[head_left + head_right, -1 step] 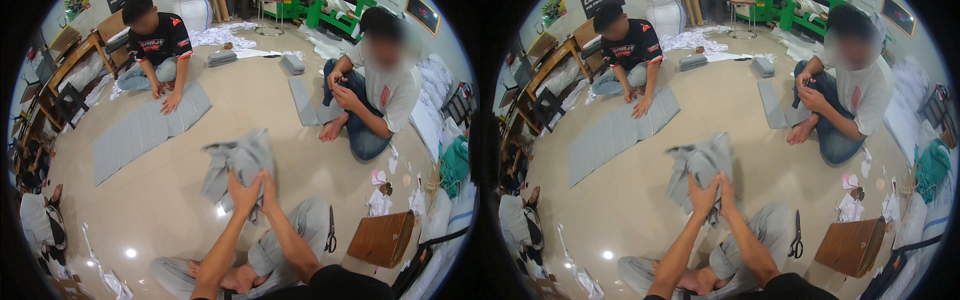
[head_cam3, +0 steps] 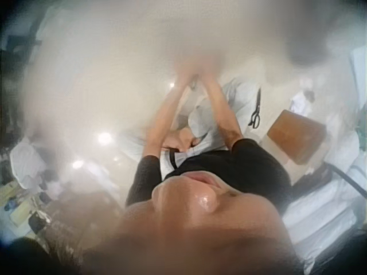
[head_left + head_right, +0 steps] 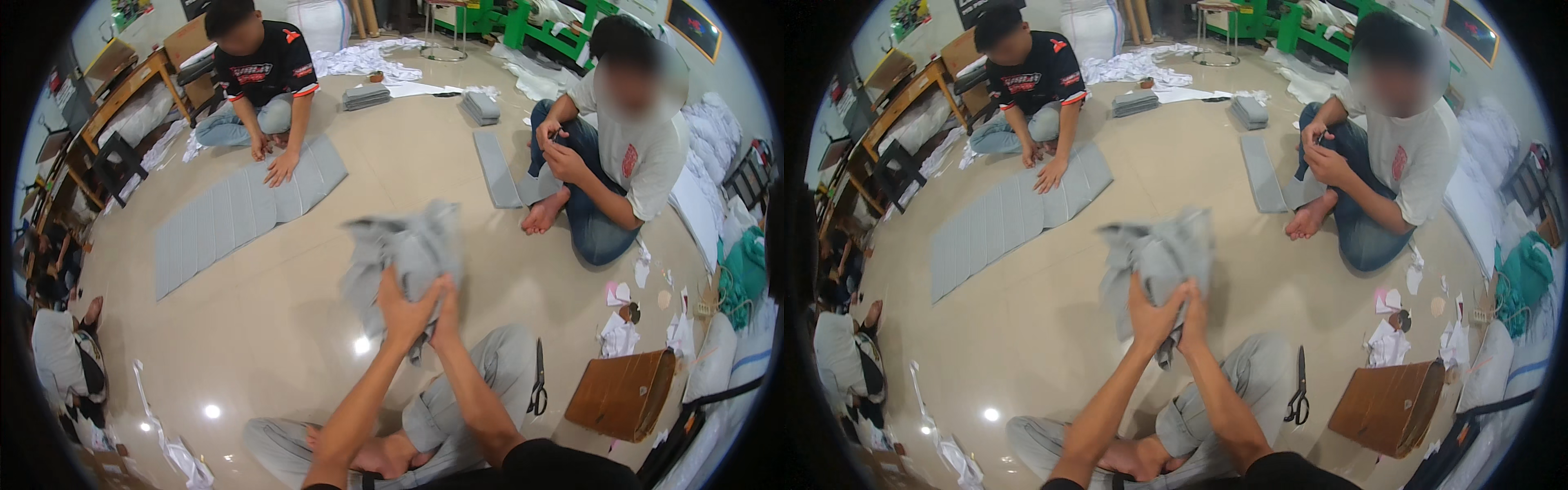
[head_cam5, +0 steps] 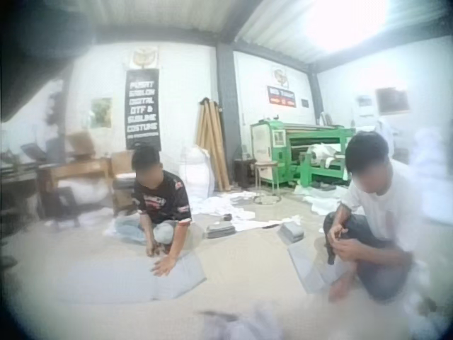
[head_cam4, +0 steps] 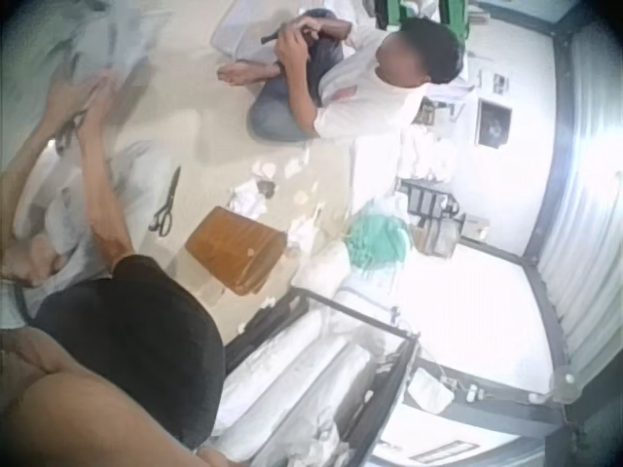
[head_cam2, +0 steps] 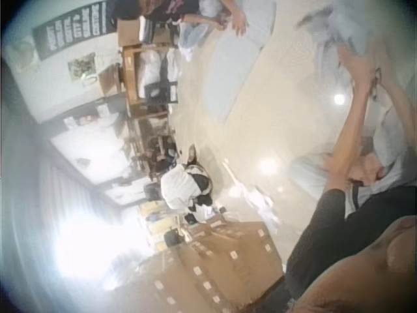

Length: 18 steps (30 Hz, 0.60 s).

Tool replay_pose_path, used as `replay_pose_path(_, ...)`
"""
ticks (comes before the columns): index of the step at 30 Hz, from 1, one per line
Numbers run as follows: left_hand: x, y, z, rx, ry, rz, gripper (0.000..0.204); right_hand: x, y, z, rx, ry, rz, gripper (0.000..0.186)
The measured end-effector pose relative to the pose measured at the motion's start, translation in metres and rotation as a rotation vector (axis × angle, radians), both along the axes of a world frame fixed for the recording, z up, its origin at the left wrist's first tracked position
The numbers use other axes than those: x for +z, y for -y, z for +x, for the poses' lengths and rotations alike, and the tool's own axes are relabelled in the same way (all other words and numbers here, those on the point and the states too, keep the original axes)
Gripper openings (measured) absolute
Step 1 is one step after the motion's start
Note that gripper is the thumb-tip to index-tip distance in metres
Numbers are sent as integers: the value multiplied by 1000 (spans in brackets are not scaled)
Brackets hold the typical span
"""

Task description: The person sits on the floor and uses scissors to cut a large piece of light gray fabric into smaller rectangular strips. They repeatedly pick up sections of the fabric, cut them, and place the resulting pieces into a pile on the floor.

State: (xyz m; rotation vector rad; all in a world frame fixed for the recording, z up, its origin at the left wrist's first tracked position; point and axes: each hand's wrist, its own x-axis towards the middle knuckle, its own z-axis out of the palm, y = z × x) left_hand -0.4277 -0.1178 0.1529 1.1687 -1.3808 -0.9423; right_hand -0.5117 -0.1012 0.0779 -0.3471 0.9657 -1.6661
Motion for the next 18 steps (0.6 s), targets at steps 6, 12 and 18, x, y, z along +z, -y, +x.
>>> replay_pose_path(6,176,-4,-84,-316,187,-906,84,188,-47,-41,-833,-97,-363,75)
replay_pose_path(12,238,-36,-106,-601,135,-939,84,212,-66,-63,-1297,-708,-365,70)
replay_pose_path(18,194,-42,-89,-600,125,-794,91,175,-80,-39,-1108,-703,-354,67)
